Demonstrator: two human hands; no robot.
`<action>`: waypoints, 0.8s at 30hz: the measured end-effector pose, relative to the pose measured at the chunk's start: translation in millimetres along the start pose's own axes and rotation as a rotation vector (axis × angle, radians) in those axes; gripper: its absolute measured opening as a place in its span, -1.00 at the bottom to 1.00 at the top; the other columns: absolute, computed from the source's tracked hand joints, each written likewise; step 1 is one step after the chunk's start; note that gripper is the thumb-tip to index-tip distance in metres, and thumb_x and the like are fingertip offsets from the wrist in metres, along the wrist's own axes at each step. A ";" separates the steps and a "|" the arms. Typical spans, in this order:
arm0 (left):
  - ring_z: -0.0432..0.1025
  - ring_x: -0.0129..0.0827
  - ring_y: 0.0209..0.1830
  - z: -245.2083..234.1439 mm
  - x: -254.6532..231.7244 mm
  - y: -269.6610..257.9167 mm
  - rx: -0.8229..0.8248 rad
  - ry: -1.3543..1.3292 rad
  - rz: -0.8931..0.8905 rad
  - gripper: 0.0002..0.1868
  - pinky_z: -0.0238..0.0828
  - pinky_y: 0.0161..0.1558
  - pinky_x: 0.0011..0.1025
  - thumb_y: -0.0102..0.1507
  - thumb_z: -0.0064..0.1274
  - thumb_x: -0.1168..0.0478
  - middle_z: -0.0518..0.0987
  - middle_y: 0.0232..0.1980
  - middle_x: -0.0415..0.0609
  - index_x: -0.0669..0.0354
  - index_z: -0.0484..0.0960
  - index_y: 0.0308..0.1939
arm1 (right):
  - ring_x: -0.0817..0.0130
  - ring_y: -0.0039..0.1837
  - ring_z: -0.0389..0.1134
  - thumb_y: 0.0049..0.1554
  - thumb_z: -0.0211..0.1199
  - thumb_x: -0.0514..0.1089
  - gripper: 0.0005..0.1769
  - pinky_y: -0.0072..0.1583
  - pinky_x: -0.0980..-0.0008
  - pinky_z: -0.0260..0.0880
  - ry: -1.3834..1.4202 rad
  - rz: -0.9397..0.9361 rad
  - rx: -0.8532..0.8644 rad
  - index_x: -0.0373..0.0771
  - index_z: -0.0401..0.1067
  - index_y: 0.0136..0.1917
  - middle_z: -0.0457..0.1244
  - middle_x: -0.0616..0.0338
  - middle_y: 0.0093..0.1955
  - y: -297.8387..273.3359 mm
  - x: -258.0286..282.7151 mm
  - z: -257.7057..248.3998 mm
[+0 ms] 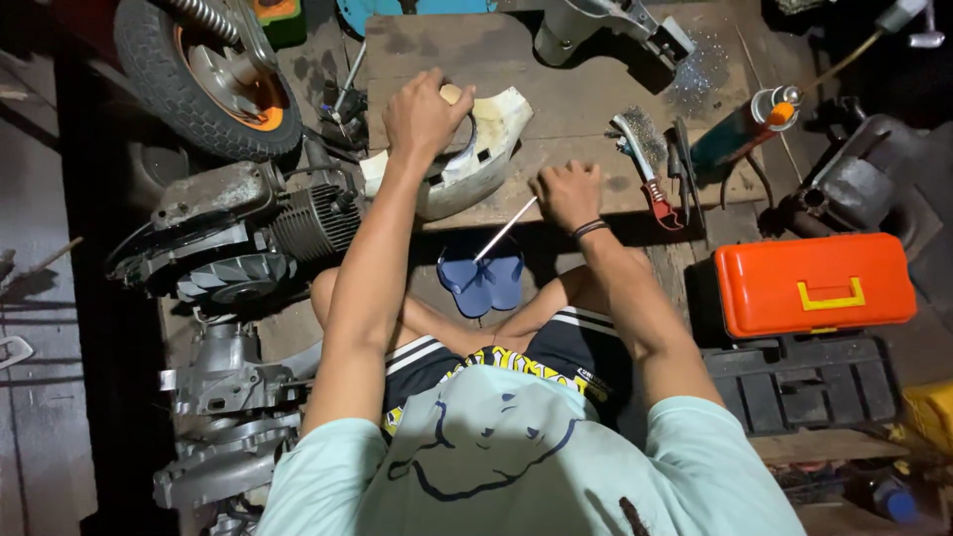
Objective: Cleaning the inner edge of a hole on a motorcycle plastic part using a metal rod
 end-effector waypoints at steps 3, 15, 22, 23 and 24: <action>0.52 0.13 -0.33 -8.0 -4.7 -2.2 0.042 -0.011 -0.046 -0.40 0.33 -0.52 0.06 0.30 -0.06 -0.36 0.64 -0.21 -0.03 0.13 0.62 -0.18 | 0.09 0.25 0.22 0.38 -0.10 0.31 -0.53 0.19 0.03 0.13 -0.062 0.292 0.406 0.04 0.47 0.19 0.36 0.12 0.18 11.4 -38.2 0.8; 0.45 -0.02 -0.48 5.0 2.6 -0.5 -0.029 0.006 -0.001 -0.42 0.29 -0.54 -0.06 0.31 -0.04 -0.34 0.56 -0.37 -0.04 0.13 0.63 -0.19 | 0.09 0.07 0.29 0.28 0.17 0.11 -0.76 0.00 0.08 0.26 0.196 -0.298 0.058 -0.03 0.49 0.05 0.31 0.14 0.07 -16.6 -14.6 4.9; 0.50 0.05 -0.44 -3.9 -1.1 -3.9 -0.047 0.035 -0.017 -0.43 0.30 -0.56 0.01 0.29 -0.03 -0.35 0.61 -0.33 -0.05 0.11 0.61 -0.25 | 0.17 0.05 0.26 0.10 0.06 -0.18 -0.67 0.09 0.17 0.22 -0.105 -0.408 -0.018 -0.04 0.38 0.15 0.30 0.22 0.00 -2.2 -37.0 59.8; 0.54 0.09 -0.36 -9.4 -2.6 -6.8 -0.078 -0.022 0.017 -0.42 0.41 -0.42 0.05 0.25 0.01 -0.37 0.58 -0.34 0.03 0.09 0.58 -0.29 | 0.13 0.05 0.29 0.06 0.03 -0.20 -0.65 0.12 0.12 0.26 0.011 -0.369 -0.036 -0.08 0.35 0.14 0.27 0.17 -0.04 4.4 -43.5 73.3; 0.58 0.13 -0.28 -14.6 -4.2 -9.7 -0.110 -0.080 0.052 -0.41 0.51 -0.28 0.09 0.21 0.05 -0.40 0.56 -0.35 0.10 0.07 0.54 -0.33 | 0.09 0.04 0.32 0.02 0.01 -0.23 -0.63 0.16 0.07 0.30 0.126 -0.331 -0.055 -0.11 0.32 0.13 0.24 0.12 -0.07 11.1 -50.4 87.0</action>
Point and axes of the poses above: each hand's wrist, its own y-axis towards the middle knuckle, its own z-axis out of the palm, x = y × z, the point moved 2 cm from there along y, towards the middle knuckle
